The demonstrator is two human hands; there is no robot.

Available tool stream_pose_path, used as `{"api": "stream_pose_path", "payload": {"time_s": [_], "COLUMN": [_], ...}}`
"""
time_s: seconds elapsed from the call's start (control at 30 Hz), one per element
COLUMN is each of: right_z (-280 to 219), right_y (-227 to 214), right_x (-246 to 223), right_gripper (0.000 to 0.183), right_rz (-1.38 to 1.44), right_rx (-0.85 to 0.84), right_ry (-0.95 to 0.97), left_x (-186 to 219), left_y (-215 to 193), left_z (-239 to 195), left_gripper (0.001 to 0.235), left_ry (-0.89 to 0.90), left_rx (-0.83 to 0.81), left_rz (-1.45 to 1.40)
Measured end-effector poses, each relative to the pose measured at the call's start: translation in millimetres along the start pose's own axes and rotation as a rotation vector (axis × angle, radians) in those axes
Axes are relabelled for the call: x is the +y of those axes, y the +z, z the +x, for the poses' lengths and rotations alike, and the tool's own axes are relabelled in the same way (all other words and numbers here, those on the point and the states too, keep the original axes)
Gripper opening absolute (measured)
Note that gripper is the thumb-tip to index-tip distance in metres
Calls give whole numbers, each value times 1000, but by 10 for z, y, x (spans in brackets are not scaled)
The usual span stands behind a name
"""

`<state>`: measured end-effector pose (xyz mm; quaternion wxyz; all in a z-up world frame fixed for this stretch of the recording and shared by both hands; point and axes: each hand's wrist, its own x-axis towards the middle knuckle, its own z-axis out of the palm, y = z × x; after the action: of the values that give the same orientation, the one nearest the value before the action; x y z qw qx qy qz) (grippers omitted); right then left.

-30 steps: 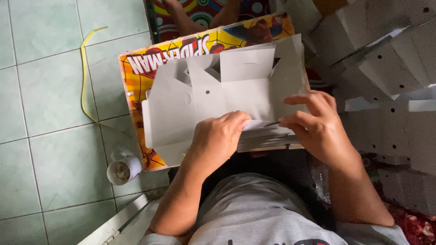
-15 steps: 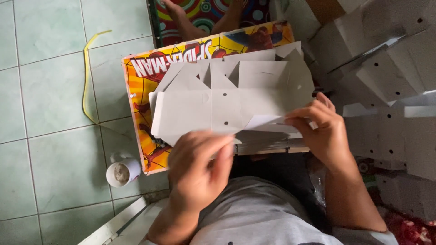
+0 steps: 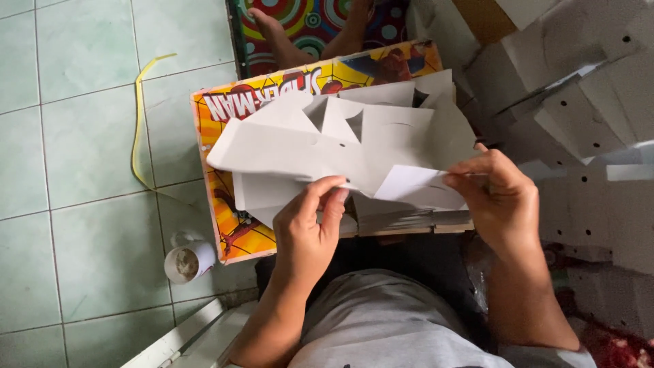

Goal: The person sits on the floor and repeatedly folds flat white cardboard pieces into small boxes. They fold the side flaps, tuck tabs into slots, and place each completed box into a stack to the right. The work area includes a Spider-Man themed box and a pile of flat blanks.

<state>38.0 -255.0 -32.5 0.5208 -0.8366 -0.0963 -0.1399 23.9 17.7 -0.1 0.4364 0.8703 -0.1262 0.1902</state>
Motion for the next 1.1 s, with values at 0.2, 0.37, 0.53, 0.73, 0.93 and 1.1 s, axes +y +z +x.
{"api": "stream_pose_path", "payload": {"time_s": [0.2,0.37,0.53,0.73,0.93,1.1], "right_z": [66,-16,-14,-31,-26,-26], "right_y": [185,284,365,304,349,321], "right_x": [-287,-181,-221,-340,-382,-345], "right_gripper": [13,14,14,10,8,5], "right_rz": [-111,-141,-130,-127,-75,-37], "right_rx": [-4,-6,14,-22,-74,-109], "right_ry": [-107,-199,-245,-217,-218,-233], "left_x": [21,81,37,45,-12,42], "left_y": [107,141,246,277,252,273], "left_z": [86,96,10,-16,-33,-36], "left_gripper": [15,17,14,13,19,20], "left_ry": [52,137,253,296,297,265], "left_rx": [50,70,125,34,-84,-85], "left_rz": [73,219,375,341,318,325]}}
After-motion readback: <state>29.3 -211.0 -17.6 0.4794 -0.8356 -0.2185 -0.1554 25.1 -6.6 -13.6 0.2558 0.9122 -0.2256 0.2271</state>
